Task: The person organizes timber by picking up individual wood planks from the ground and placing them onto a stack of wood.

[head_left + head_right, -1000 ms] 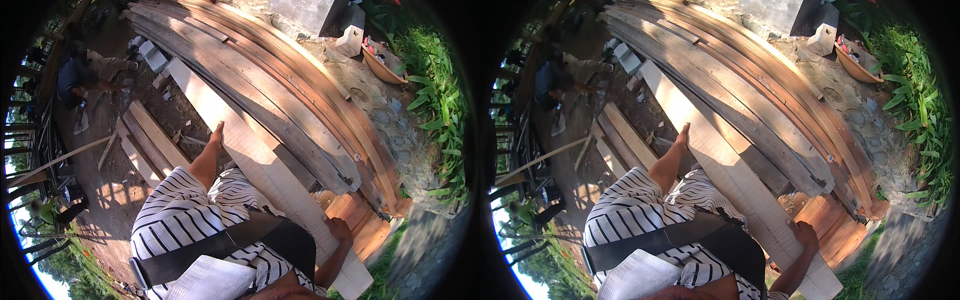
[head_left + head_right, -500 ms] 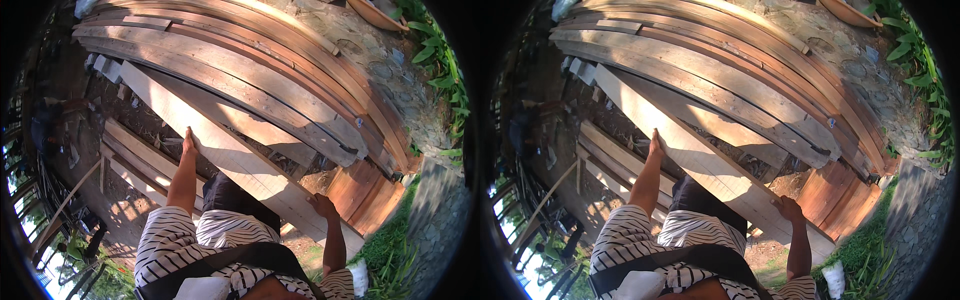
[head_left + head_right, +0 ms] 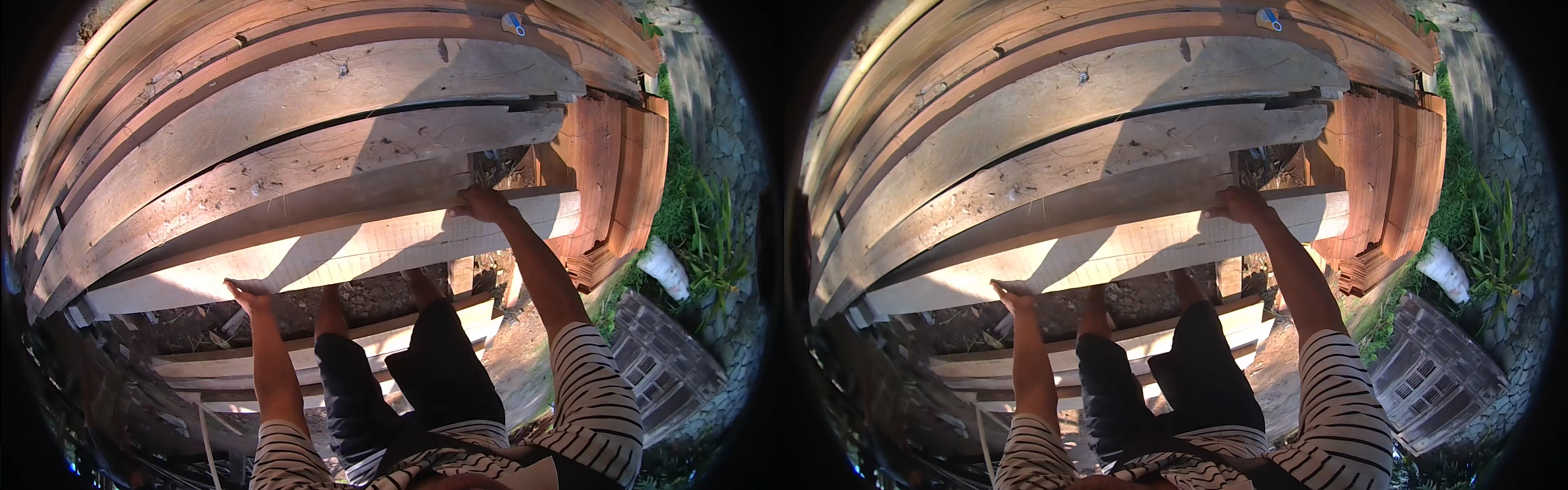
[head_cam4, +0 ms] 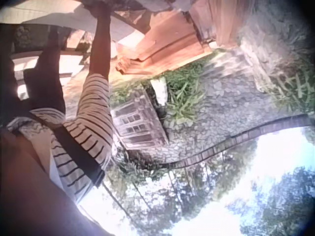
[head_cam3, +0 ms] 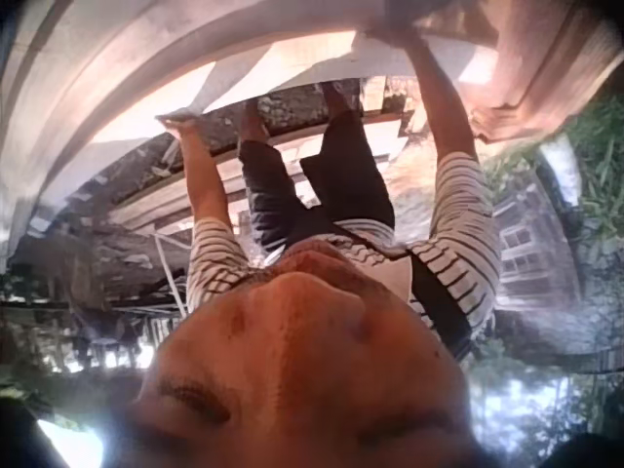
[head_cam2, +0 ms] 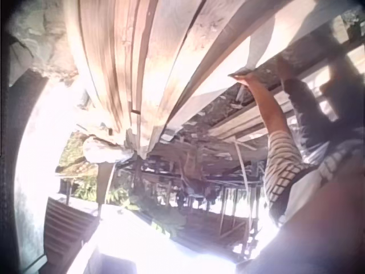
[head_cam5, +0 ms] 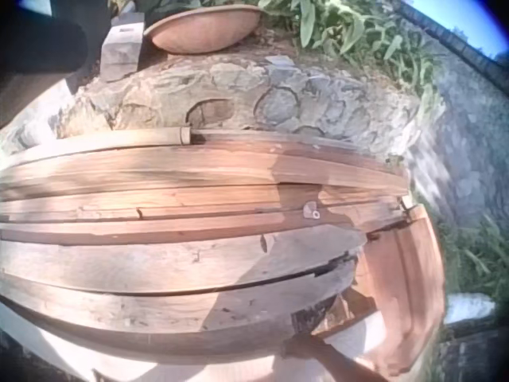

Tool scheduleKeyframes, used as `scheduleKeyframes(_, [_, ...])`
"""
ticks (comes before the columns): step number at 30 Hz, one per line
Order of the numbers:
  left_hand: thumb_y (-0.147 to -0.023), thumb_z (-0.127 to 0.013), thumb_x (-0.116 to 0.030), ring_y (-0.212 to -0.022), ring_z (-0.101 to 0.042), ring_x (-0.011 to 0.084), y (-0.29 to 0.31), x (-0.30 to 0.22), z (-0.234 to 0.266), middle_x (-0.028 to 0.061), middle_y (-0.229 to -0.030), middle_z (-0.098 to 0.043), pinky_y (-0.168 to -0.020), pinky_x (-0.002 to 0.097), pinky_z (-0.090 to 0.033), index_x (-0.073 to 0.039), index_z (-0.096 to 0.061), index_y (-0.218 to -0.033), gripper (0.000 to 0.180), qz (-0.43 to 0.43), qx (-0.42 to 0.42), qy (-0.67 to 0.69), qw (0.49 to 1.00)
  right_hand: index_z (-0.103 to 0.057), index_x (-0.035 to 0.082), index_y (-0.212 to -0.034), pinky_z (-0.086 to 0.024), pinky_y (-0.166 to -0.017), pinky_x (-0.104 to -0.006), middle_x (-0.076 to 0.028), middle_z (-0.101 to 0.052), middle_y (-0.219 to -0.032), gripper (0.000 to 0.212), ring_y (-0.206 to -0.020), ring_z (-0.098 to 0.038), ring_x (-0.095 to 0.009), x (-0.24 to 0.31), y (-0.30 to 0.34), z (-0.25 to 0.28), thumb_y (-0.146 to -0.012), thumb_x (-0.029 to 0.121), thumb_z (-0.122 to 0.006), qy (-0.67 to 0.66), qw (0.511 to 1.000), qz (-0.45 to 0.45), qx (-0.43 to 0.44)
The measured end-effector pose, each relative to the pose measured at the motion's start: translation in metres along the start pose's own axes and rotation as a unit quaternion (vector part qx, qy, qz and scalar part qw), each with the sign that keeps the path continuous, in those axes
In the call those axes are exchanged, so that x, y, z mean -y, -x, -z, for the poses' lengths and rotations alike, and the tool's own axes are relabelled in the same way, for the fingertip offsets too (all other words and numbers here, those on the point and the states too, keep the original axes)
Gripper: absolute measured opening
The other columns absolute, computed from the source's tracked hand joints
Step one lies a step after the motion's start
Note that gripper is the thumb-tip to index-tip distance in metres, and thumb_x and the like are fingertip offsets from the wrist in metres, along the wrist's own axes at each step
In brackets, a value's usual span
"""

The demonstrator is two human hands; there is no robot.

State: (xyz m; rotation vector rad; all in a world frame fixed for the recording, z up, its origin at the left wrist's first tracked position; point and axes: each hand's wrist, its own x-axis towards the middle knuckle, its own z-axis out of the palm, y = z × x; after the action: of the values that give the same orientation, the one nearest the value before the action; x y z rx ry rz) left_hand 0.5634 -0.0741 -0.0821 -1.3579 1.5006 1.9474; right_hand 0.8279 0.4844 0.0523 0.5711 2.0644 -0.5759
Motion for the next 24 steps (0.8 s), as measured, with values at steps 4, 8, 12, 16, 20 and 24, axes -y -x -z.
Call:
scheduleKeyframes(4, [-0.085,-0.058,-0.068,-0.133,-0.04,0.03,-0.029,-0.01,-0.01,0.0141,-0.145,-0.043,-0.116,0.0465,-0.027,-0.004,-0.043,-0.142,0.087,0.108,0.056,0.161,0.979,-0.062,0.002,-0.119,-0.043,-0.103,-0.0444,-0.017,-0.057,-0.129,0.049,-0.122,-0.053,-0.035,0.048,0.028,-0.007,-0.086,0.037,-0.07,-0.013,0.944,0.051,-0.326])
scheduleKeyframes(8, [-0.085,-0.063,-0.062,-0.128,-0.044,0.033,-0.068,0.001,0.033,0.0184,-0.14,-0.047,-0.112,0.0458,-0.032,0.002,-0.043,-0.139,0.085,-0.036,0.139,0.079,0.987,-0.054,0.001,-0.132,-0.042,-0.105,-0.0399,-0.016,-0.058,-0.13,0.058,-0.123,-0.055,-0.029,0.047,0.083,-0.141,-0.091,0.039,-0.067,-0.441,0.851,-0.125,-0.257])
scheduleKeyframes(12, [-0.085,-0.069,-0.053,-0.124,-0.046,0.03,-0.034,0.031,0.008,0.0162,-0.136,-0.049,-0.112,0.0445,-0.031,0.001,-0.042,-0.138,0.08,0.088,0.173,0.224,0.955,-0.035,0.011,-0.148,-0.038,-0.107,-0.0516,-0.013,-0.045,-0.145,0.094,-0.13,-0.045,-0.031,0.029,0.039,-0.209,-0.081,0.07,-0.063,-0.895,0.286,-0.314,-0.133])
scheduleKeyframes(16, [-0.087,-0.066,-0.055,-0.124,-0.049,0.0281,-0.037,0.033,0.008,0.0133,-0.135,-0.051,-0.112,0.0447,-0.034,-0.001,-0.042,-0.139,0.078,0.115,0.136,0.182,0.967,-0.034,0.017,-0.149,-0.035,-0.11,-0.055,-0.01,-0.043,-0.147,0.095,-0.135,-0.04,-0.034,0.022,-0.052,-0.208,-0.078,0.076,-0.058,-0.94,0.18,-0.072,-0.282])
scheduleKeyframes(20, [-0.094,-0.055,-0.031,-0.139,-0.031,0.0226,-0.071,0.043,0.027,0.0106,-0.152,-0.03,-0.119,0.0394,-0.02,-0.005,-0.023,-0.15,0.07,-0.181,0.056,-0.306,0.933,-0.031,0.017,-0.151,-0.034,-0.111,-0.0547,-0.01,-0.04,-0.149,0.091,-0.136,-0.04,-0.034,0.047,-0.08,-0.192,-0.085,0.079,-0.041,-0.905,0.175,0.031,-0.387])
scheduleKeyframes(24, [-0.1,-0.046,-0.023,-0.149,-0.017,0.0246,-0.075,0.038,0.033,-0.0003,-0.164,-0.015,-0.123,0.0412,-0.01,-0.013,-0.021,-0.156,0.062,-0.557,0.074,-0.591,0.578,-0.028,0.018,-0.152,-0.032,-0.112,-0.0538,-0.008,-0.038,-0.151,0.086,-0.137,-0.038,-0.034,0.078,-0.083,-0.175,-0.09,0.077,-0.034,-0.898,0.181,0.061,-0.396])
